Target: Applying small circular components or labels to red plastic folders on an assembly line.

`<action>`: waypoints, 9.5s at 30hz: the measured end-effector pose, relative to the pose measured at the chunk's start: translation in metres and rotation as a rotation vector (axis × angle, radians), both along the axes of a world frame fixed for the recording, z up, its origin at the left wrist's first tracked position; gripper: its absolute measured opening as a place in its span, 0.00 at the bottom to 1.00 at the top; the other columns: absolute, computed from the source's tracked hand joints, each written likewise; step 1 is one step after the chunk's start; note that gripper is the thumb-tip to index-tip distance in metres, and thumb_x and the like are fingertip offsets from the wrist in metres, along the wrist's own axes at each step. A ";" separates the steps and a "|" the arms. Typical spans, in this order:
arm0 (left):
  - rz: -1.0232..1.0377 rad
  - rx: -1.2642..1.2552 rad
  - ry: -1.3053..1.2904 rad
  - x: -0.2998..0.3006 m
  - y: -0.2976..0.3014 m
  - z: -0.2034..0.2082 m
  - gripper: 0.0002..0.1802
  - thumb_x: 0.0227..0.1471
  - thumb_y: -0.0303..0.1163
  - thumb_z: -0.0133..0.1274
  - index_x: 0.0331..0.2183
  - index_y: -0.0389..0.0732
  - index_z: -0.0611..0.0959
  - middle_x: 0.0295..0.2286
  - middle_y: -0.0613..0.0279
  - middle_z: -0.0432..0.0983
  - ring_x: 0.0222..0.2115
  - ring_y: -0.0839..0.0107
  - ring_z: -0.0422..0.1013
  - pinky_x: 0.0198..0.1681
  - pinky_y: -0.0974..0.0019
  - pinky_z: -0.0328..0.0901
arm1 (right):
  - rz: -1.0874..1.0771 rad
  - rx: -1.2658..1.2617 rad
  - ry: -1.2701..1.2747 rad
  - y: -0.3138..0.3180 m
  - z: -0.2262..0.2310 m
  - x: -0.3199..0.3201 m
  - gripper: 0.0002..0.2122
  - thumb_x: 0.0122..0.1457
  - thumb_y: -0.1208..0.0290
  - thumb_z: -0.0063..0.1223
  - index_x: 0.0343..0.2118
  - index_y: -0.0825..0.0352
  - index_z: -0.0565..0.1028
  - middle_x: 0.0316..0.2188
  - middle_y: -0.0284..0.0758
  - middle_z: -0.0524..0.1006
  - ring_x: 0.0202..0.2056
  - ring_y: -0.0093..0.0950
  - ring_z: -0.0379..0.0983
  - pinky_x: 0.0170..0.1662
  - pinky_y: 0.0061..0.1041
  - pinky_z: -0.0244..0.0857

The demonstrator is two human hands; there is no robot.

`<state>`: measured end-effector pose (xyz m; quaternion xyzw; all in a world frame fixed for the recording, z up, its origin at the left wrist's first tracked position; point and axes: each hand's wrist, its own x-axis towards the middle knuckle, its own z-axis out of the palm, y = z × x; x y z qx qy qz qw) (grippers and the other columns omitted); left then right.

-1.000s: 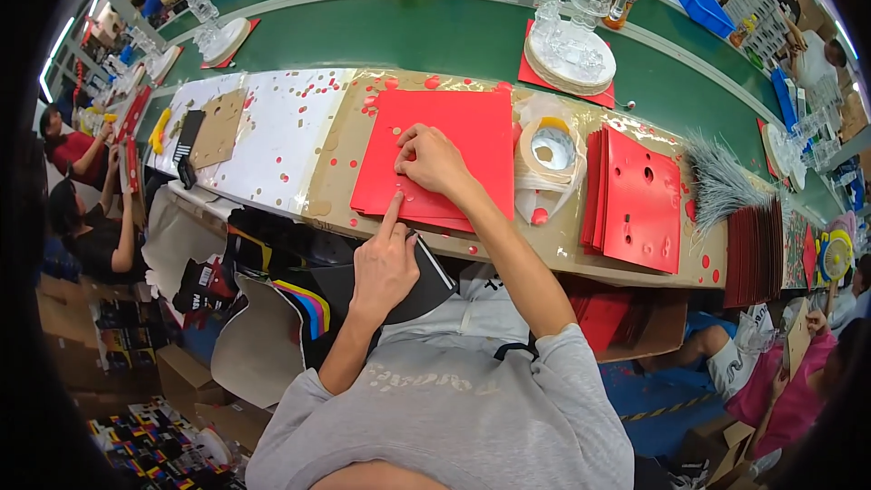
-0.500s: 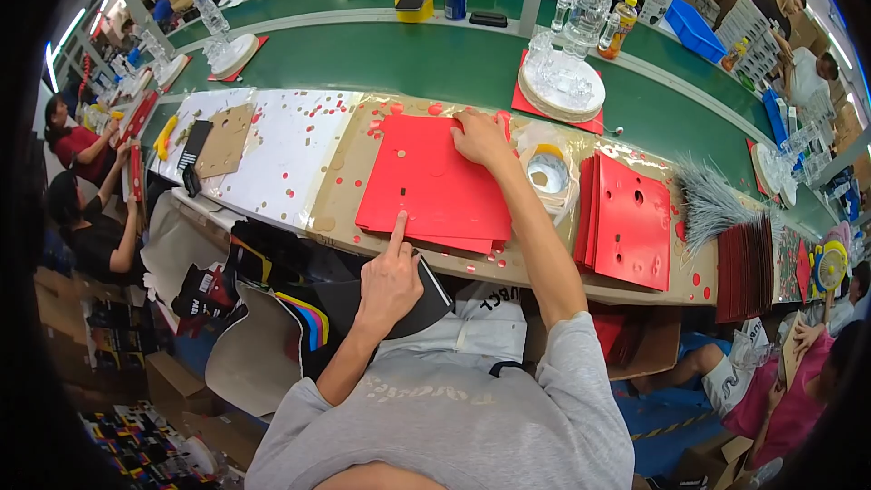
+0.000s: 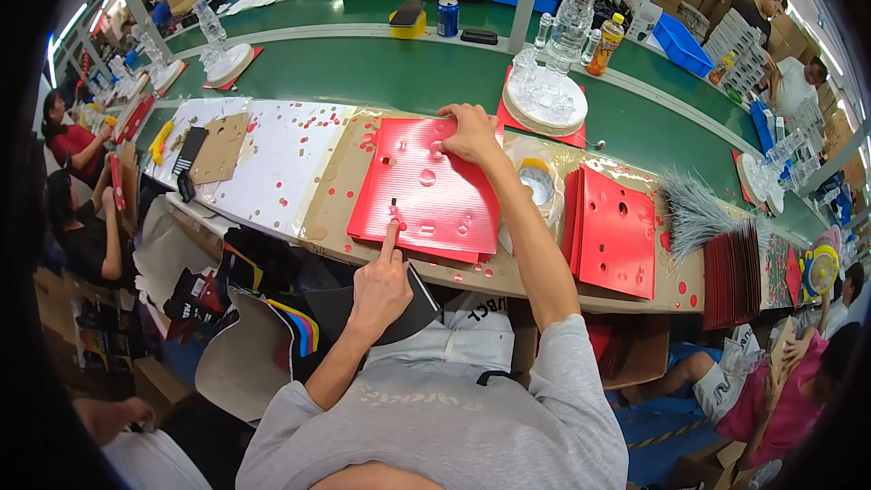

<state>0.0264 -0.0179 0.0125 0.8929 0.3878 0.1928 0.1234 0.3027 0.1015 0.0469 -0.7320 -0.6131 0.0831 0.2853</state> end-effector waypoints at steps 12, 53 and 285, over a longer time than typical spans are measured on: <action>0.010 0.022 -0.009 -0.001 0.000 -0.001 0.08 0.47 0.23 0.56 0.29 0.27 0.77 0.61 0.40 0.60 0.24 0.52 0.78 0.29 0.53 0.73 | 0.007 0.126 0.183 0.003 0.015 -0.001 0.14 0.52 0.66 0.60 0.42 0.60 0.84 0.35 0.33 0.80 0.44 0.33 0.73 0.52 0.36 0.56; 0.173 -0.081 -0.644 -0.051 -0.032 0.021 0.06 0.54 0.28 0.57 0.34 0.35 0.80 0.30 0.47 0.79 0.32 0.47 0.76 0.35 0.56 0.71 | -0.311 0.079 -0.221 -0.251 -0.105 0.303 0.20 0.70 0.59 0.43 0.53 0.70 0.77 0.48 0.50 0.78 0.50 0.46 0.74 0.55 0.35 0.65; 0.067 -0.324 -0.341 -0.040 0.020 0.012 0.08 0.54 0.26 0.52 0.26 0.30 0.75 0.57 0.56 0.69 0.32 0.43 0.75 0.35 0.50 0.70 | 0.154 0.065 0.446 -0.063 -0.023 -0.117 0.08 0.53 0.73 0.64 0.36 0.68 0.83 0.31 0.40 0.82 0.32 0.35 0.80 0.39 0.31 0.73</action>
